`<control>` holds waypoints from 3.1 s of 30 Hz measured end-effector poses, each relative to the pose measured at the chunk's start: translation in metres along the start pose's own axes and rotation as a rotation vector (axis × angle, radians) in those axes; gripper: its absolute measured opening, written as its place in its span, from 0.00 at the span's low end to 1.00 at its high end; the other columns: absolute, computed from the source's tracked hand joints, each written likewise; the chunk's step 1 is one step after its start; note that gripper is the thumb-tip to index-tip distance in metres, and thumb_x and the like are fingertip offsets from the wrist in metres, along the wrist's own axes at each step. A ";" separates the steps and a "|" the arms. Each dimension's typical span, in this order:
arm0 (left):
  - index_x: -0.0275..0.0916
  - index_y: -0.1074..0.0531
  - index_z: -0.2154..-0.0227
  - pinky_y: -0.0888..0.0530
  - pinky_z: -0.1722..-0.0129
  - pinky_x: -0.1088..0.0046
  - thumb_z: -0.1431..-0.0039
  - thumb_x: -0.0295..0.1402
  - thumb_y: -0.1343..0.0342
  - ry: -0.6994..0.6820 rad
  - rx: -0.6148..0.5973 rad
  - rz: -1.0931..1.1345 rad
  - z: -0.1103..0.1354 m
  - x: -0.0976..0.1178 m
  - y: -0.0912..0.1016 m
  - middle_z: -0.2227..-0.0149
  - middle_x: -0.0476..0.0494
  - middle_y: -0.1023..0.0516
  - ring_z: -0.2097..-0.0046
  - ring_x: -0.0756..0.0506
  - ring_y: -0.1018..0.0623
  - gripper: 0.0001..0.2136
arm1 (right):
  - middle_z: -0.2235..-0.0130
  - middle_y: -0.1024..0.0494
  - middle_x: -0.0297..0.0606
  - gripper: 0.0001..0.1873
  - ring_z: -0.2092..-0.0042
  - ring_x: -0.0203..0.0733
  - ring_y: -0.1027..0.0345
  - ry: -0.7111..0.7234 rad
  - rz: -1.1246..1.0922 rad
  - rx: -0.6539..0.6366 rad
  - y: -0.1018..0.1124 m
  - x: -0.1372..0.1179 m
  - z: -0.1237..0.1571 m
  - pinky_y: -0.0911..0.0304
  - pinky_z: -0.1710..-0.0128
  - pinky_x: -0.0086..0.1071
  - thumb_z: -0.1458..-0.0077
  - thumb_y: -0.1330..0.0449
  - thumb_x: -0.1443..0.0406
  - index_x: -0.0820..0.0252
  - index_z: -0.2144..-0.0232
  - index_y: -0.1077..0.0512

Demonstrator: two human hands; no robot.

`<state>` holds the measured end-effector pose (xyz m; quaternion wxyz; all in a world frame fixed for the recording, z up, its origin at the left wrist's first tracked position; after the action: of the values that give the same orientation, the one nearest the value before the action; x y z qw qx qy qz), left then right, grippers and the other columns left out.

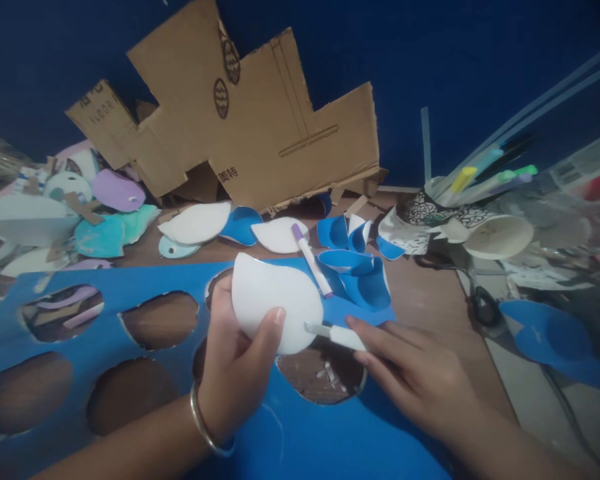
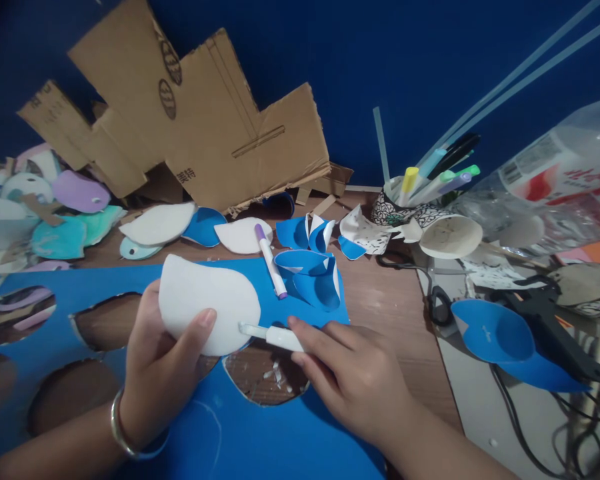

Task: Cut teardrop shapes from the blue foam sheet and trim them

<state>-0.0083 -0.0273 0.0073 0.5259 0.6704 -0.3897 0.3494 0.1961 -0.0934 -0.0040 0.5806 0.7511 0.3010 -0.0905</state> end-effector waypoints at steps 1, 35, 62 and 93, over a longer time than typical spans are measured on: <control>0.38 0.36 0.51 0.26 0.71 0.75 0.47 0.36 0.43 -0.005 0.000 0.000 0.000 0.000 0.000 0.65 0.45 0.31 0.67 0.48 0.28 0.20 | 0.74 0.29 0.31 0.16 0.74 0.33 0.34 -0.001 -0.003 0.003 0.000 0.000 0.000 0.40 0.76 0.27 0.41 0.46 0.63 0.55 0.51 0.30; 0.40 0.35 0.53 0.25 0.72 0.75 0.46 0.34 0.44 -0.030 -0.028 0.008 0.001 -0.001 -0.001 0.66 0.47 0.30 0.68 0.48 0.28 0.17 | 0.74 0.28 0.32 0.16 0.74 0.34 0.34 0.029 0.001 -0.004 -0.001 -0.001 -0.001 0.40 0.76 0.28 0.41 0.46 0.64 0.55 0.50 0.30; 0.40 0.34 0.53 0.26 0.71 0.76 0.46 0.33 0.43 -0.007 -0.038 0.066 0.001 -0.002 0.000 0.62 0.46 0.30 0.65 0.48 0.27 0.16 | 0.74 0.27 0.32 0.16 0.74 0.34 0.33 0.011 0.002 -0.008 0.000 0.000 0.000 0.39 0.75 0.28 0.41 0.46 0.64 0.55 0.50 0.30; 0.39 0.36 0.54 0.27 0.76 0.76 0.46 0.35 0.44 0.098 -0.095 0.138 0.005 -0.003 -0.003 0.66 0.46 0.29 0.69 0.48 0.27 0.17 | 0.74 0.28 0.32 0.16 0.74 0.34 0.33 0.001 0.010 0.005 0.001 0.000 0.000 0.39 0.75 0.27 0.41 0.46 0.63 0.56 0.51 0.29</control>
<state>-0.0069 -0.0309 0.0021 0.5501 0.5983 -0.4251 0.3984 0.1967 -0.0936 -0.0036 0.5788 0.7543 0.2972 -0.0880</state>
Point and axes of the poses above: each hand's wrist, its own z-axis away from the middle knuckle, its own y-axis out of the back of the hand, x = y × z, the point moved 3 cm from there along -z, towards the middle knuckle
